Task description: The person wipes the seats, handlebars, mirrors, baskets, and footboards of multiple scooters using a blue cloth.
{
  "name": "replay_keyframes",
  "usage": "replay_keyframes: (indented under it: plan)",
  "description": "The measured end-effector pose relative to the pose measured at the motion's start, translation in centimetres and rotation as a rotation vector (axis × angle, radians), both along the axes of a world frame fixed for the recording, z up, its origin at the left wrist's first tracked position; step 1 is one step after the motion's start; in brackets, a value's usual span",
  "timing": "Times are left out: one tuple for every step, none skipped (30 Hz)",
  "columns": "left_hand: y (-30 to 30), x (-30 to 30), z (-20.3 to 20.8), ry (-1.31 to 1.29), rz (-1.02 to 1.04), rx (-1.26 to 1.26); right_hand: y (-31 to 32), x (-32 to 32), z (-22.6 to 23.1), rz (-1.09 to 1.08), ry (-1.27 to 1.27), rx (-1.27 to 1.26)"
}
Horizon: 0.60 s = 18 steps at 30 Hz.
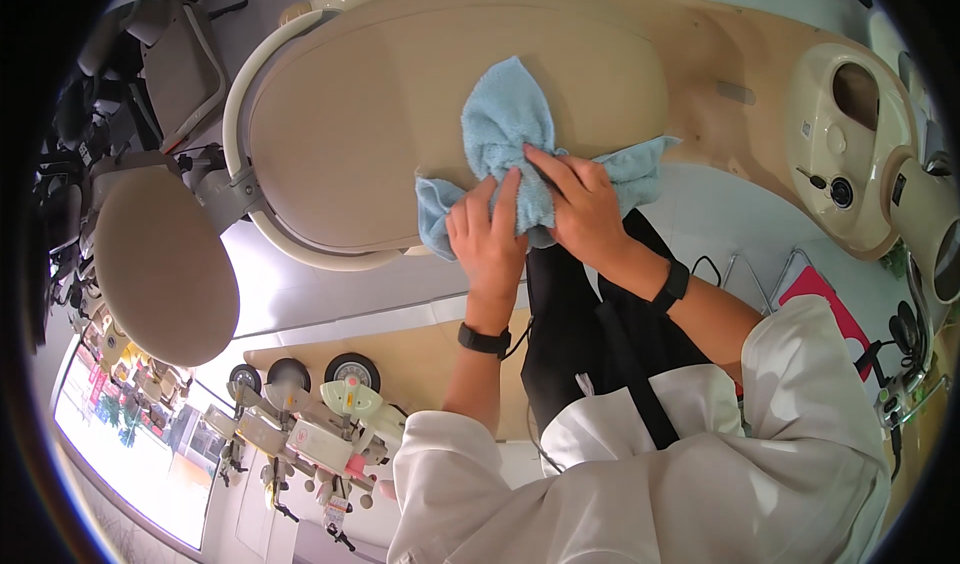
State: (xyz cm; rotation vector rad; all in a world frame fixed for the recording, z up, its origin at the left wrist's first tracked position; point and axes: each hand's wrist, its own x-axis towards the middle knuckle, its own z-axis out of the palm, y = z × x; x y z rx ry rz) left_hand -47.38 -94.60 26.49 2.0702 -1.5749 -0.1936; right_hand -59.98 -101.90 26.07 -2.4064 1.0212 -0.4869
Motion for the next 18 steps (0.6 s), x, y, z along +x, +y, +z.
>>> replay_keyframes:
  plan:
    - [0.2, 1.1, 0.1, -0.034, 0.054, 0.002, 0.0, 1.3, 0.2, 0.059, 0.015, -0.002]
    - [0.3, 2.3, 0.2, -0.05, 0.117, 0.017, -0.2, 3.3, 0.2, 0.075, -0.02, 0.004]
    - [0.2, 3.5, 0.4, -0.064, 0.178, 0.032, -0.6, 5.4, 0.4, 0.089, -0.052, 0.011]
    - [0.3, 5.2, 0.9, -0.083, 0.182, 0.039, -0.9, 7.9, 0.7, 0.11, -0.079, -0.007]
    - [-0.1, 6.4, 0.8, -0.097, 0.257, 0.056, -1.2, 9.4, 0.6, 0.125, -0.088, -0.031]
    - [-0.1, 7.3, 1.0, -0.119, 0.333, 0.078, -1.2, 11.0, 0.5, 0.125, -0.096, -0.023]
    - [-0.4, 7.8, 0.9, -0.123, 0.331, 0.079, -1.3, 12.3, 0.3, 0.132, -0.099, -0.021]
    - [-0.8, 8.1, 0.7, -0.089, 0.362, 0.076, -1.6, 12.8, 0.1, 0.139, -0.1, -0.022]
    - [-0.6, 8.7, 1.3, -0.072, 0.4, 0.079, -1.4, 13.1, 0.3, 0.142, -0.115, -0.016]
    - [-0.5, 8.6, 1.9, -0.085, 0.382, 0.104, -1.3, 13.1, 0.4, 0.132, -0.162, 0.029]
    - [-0.3, 8.1, 2.1, -0.095, 0.385, 0.103, -1.1, 12.9, 0.6, 0.121, -0.207, 0.071]
    - [0.2, 7.4, 1.9, -0.081, 0.403, 0.083, -0.9, 12.4, 0.7, 0.125, -0.217, 0.066]
    - [0.7, 6.7, 1.7, -0.064, 0.421, 0.061, -0.5, 11.6, 0.6, 0.158, -0.197, 0.068]
    - [1.5, 5.9, 1.9, 0.011, 0.416, 0.11, -0.1, 10.7, 0.5, 0.191, -0.178, 0.066]
    - [2.6, 4.9, 2.2, 0.092, 0.41, 0.159, 0.5, 9.4, 0.5, 0.214, -0.144, 0.076]
    - [3.8, 4.1, 2.5, 0.157, 0.377, 0.209, 1.1, 8.2, 0.8, 0.24, -0.115, 0.082]
    - [5.1, 3.6, 3.1, 0.214, 0.351, 0.257, 2.0, 7.1, 1.1, 0.263, -0.084, 0.147]
    - [5.8, 3.2, 4.3, 0.285, 0.314, 0.304, 2.7, 5.7, 1.9, 0.284, -0.044, 0.209]
